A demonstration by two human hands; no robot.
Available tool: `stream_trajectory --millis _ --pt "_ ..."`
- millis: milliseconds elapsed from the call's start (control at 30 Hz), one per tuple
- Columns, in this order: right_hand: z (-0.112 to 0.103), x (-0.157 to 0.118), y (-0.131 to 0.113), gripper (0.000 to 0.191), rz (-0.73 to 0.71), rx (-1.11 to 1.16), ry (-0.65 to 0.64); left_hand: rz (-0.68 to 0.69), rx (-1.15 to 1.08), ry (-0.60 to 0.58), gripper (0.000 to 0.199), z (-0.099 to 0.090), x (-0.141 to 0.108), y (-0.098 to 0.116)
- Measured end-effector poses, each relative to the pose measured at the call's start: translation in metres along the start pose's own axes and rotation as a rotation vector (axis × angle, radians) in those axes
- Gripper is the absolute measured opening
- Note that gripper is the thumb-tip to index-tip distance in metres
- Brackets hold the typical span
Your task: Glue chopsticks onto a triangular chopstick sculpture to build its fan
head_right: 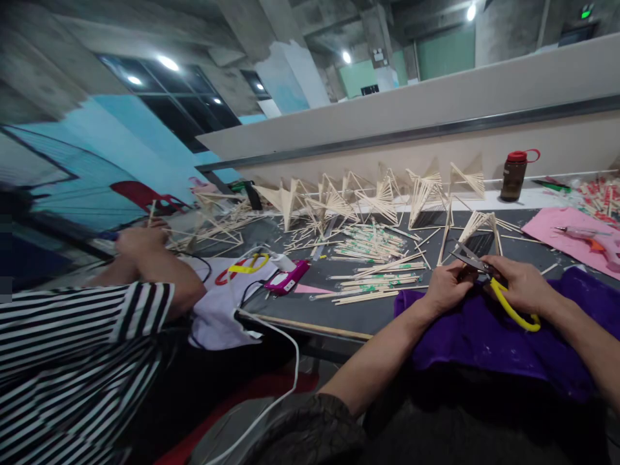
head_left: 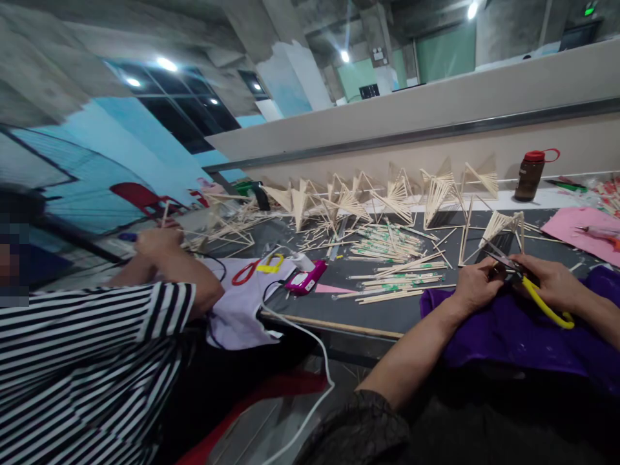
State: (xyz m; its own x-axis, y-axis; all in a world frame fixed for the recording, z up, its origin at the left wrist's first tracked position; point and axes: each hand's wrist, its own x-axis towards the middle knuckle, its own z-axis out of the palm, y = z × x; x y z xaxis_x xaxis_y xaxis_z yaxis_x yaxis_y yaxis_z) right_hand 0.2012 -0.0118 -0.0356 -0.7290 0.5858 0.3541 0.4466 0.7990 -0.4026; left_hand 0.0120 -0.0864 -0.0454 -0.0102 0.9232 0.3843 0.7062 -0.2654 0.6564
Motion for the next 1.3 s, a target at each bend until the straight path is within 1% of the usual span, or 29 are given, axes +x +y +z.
stream_trajectory --millis 267,500,633,933,1100,1300 --pt "0.0001 0.0013 -0.0012 0.043 0.003 -0.017 0.001 -0.013 0.035 0.003 0.027 -0.0007 -0.0002 0.0007" --pt "-0.0012 0.0015 -0.002 0.042 0.002 -0.009 -0.021 -0.014 0.009 0.003 0.026 -0.0022 -0.0005 0.0023" --pt "-0.0027 0.0015 -0.0044 0.041 0.003 -0.016 -0.013 -0.024 -0.006 0.007 0.025 -0.0026 -0.0007 0.0024" --pt "-0.0021 0.002 -0.0063 0.04 -0.01 -0.017 0.011 0.008 -0.041 0.026 0.026 -0.0004 0.0001 -0.0014" --pt "-0.0007 0.0017 -0.004 0.041 -0.021 -0.045 0.0 0.01 -0.044 0.019 0.024 -0.0015 0.0001 -0.0013" --pt "-0.0033 0.0031 -0.0084 0.039 -0.043 -0.033 -0.014 0.002 -0.015 0.014 0.025 -0.0046 0.0001 0.001"
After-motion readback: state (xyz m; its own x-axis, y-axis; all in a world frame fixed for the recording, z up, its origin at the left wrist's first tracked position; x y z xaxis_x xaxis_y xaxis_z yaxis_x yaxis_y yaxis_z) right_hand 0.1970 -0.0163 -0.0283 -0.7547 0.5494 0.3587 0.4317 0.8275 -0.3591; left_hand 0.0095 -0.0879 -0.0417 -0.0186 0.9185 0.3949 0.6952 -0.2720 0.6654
